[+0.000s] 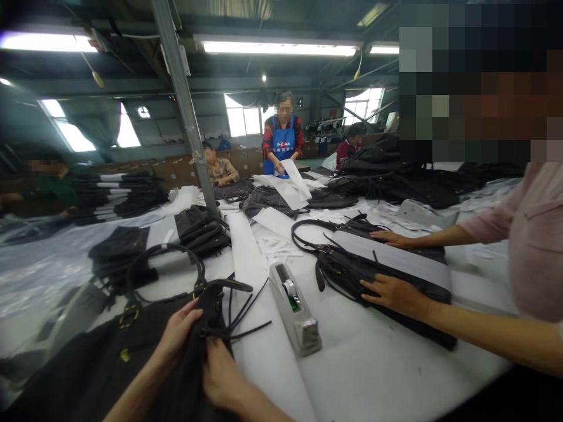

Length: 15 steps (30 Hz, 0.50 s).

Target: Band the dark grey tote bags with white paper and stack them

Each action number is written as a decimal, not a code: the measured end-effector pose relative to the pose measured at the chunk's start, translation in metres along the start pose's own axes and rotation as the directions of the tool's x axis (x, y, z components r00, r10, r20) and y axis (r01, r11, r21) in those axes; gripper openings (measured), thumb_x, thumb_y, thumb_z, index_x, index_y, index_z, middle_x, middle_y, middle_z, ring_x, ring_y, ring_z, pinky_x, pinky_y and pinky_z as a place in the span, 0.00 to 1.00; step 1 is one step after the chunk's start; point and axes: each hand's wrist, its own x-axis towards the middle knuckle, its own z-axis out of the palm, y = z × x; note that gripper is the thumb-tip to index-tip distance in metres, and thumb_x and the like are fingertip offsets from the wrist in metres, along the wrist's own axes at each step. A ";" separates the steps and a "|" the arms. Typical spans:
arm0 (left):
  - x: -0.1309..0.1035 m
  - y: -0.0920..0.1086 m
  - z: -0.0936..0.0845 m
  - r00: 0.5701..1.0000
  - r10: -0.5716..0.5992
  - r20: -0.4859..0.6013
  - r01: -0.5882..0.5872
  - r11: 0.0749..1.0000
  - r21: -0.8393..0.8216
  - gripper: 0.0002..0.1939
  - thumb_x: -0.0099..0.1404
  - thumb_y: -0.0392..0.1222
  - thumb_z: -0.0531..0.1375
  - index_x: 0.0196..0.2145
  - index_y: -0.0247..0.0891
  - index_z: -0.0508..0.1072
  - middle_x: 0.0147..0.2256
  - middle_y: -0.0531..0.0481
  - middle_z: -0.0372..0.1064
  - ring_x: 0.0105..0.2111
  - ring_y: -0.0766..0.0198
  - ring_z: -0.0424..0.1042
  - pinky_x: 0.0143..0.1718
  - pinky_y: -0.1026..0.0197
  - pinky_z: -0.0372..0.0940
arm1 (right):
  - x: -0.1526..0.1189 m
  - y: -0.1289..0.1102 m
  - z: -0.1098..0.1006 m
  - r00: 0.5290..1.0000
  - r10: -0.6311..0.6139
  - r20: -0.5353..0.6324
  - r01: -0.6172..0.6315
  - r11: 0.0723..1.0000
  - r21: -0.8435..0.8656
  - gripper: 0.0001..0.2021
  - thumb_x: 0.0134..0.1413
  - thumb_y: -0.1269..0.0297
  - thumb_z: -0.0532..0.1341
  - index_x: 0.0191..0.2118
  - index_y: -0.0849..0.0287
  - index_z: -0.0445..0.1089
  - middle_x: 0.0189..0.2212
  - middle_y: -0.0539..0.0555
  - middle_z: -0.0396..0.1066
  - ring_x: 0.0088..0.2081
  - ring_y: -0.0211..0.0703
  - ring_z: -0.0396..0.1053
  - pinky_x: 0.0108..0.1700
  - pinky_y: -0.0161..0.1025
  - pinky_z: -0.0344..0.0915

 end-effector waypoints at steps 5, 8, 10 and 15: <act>0.003 -0.001 0.002 0.999 0.030 0.029 -0.029 0.999 -0.022 0.26 0.54 0.36 0.62 0.52 0.35 0.68 0.34 0.50 0.75 0.29 0.65 0.73 0.32 0.65 0.68 | 0.027 0.015 0.000 0.918 0.205 -0.339 -0.200 0.978 0.050 0.24 0.59 0.70 0.45 0.61 0.59 0.57 0.54 0.61 0.64 0.58 0.48 0.59 0.61 0.48 0.53; 0.003 -0.001 0.003 0.999 0.035 0.017 -0.035 0.999 -0.018 0.27 0.54 0.35 0.61 0.53 0.35 0.67 0.30 0.51 0.75 0.27 0.67 0.72 0.31 0.66 0.68 | 0.048 0.016 -0.003 0.939 0.086 -0.334 -0.083 0.996 0.022 0.23 0.60 0.67 0.48 0.61 0.56 0.55 0.51 0.58 0.67 0.53 0.47 0.64 0.55 0.43 0.60; 0.004 -0.004 0.003 1.000 0.029 0.000 -0.029 0.999 0.040 0.29 0.55 0.36 0.60 0.55 0.35 0.65 0.23 0.56 0.71 0.18 0.70 0.66 0.20 0.69 0.63 | 0.059 0.019 0.001 0.964 0.041 -0.264 -0.063 0.995 -0.076 0.22 0.59 0.65 0.52 0.59 0.54 0.57 0.48 0.56 0.69 0.49 0.48 0.67 0.50 0.43 0.63; 0.007 -0.012 -0.001 0.999 0.024 -0.042 -0.016 0.985 0.174 0.32 0.56 0.38 0.59 0.59 0.35 0.61 0.13 0.62 0.60 0.10 0.73 0.54 0.11 0.71 0.49 | 0.067 0.028 0.010 0.976 0.090 -0.196 -0.149 0.939 -0.311 0.23 0.56 0.65 0.54 0.58 0.55 0.58 0.46 0.57 0.70 0.45 0.52 0.67 0.48 0.47 0.60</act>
